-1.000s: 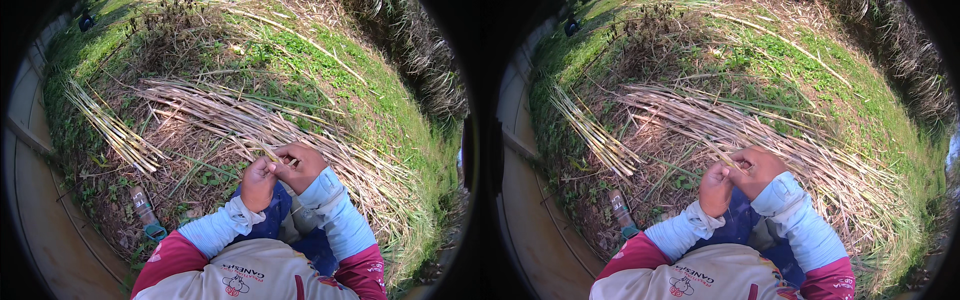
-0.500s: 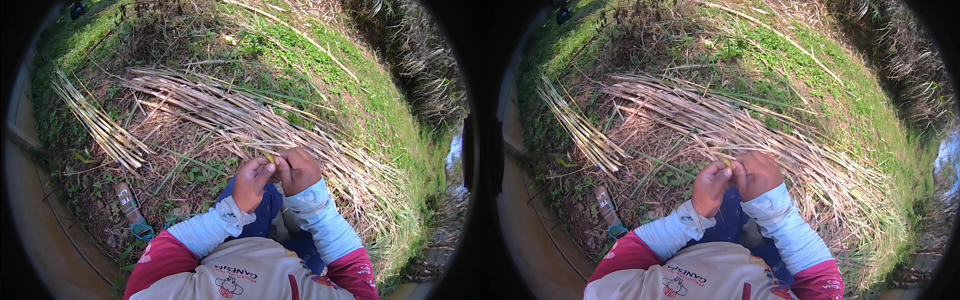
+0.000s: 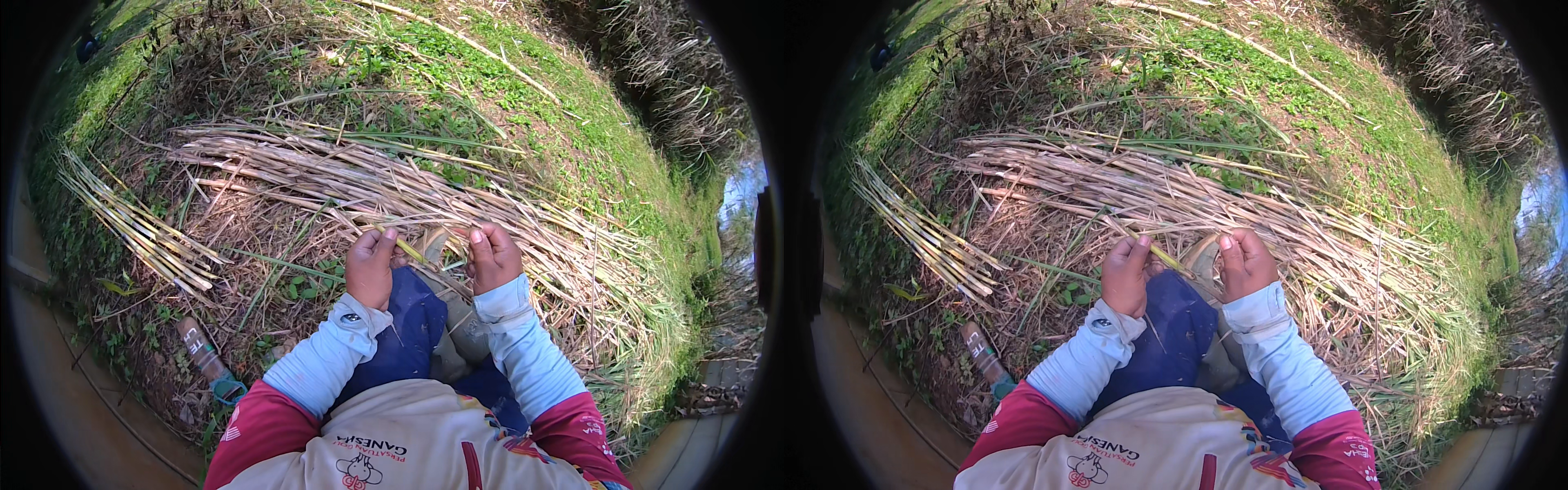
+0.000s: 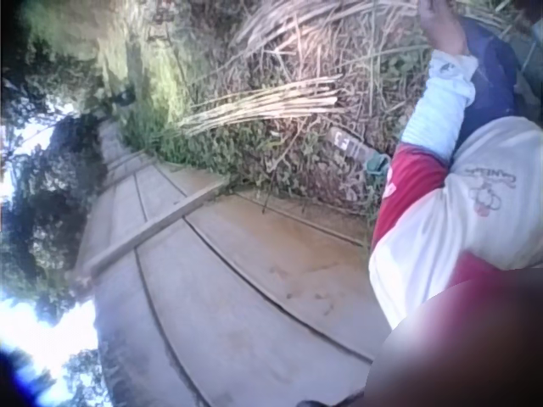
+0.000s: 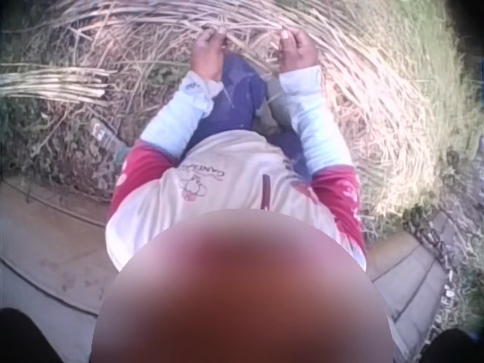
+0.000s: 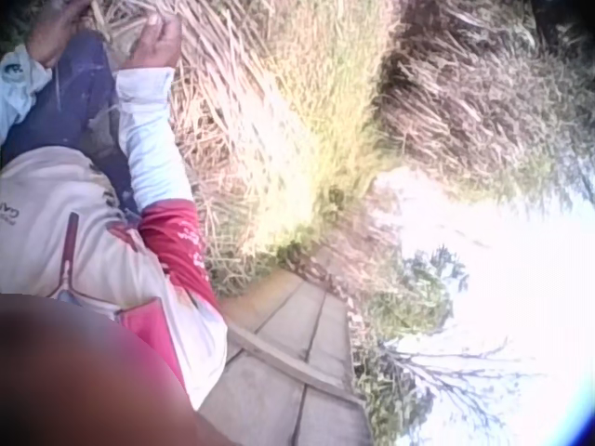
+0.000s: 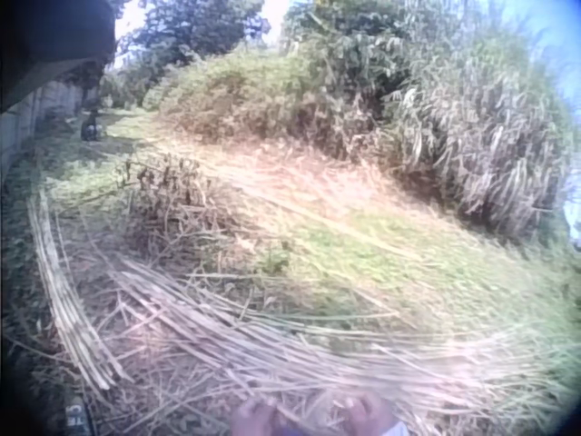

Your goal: The person sits on the ground and uses a large knife to peel the outer layers off long, thin stalks. They hold the stalks against their leg and scrape the blade downwards to remove the fibrous exterior, then toss the processed stalks aside.

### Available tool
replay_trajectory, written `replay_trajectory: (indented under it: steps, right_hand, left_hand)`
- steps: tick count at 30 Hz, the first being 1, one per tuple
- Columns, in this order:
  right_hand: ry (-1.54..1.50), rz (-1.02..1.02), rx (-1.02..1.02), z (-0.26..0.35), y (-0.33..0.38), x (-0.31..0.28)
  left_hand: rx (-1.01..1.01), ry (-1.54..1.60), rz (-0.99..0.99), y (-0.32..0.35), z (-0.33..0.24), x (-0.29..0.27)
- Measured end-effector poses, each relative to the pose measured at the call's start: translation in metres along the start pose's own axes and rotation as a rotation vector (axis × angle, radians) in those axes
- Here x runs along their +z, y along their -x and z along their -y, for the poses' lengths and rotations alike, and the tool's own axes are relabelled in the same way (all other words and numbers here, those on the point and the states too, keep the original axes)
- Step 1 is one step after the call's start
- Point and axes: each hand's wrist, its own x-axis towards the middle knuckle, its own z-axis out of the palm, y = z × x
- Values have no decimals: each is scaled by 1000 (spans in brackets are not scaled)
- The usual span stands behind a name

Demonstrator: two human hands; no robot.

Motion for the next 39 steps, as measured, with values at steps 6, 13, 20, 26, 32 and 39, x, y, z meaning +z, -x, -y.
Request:
replay_trajectory:
  steps: [6, 13, 20, 26, 32, 39]
  right_hand:
    - [287, 29, 32, -56, -41, -31]
    - [246, 216, -92, -85, -55, 11]
    - [590, 245, -323, -103, -54, 14]
    - [476, 231, -283, -127, -65, 5]
    - [417, 330, 39, -144, -80, 2]
    - [431, 177, 233, -155, -101, 2]
  left_hand:
    - [-32, -24, 8, -16, 5, 7]
    - [-11, -28, -68, -24, 21, 12]
    - [-17, 72, -104, -35, 47, 15]
    - [-7, 21, -132, -54, 77, 11]
    - [7, -66, -137, -68, 97, -2]
    - [-33, -9, -133, -66, 90, 2]
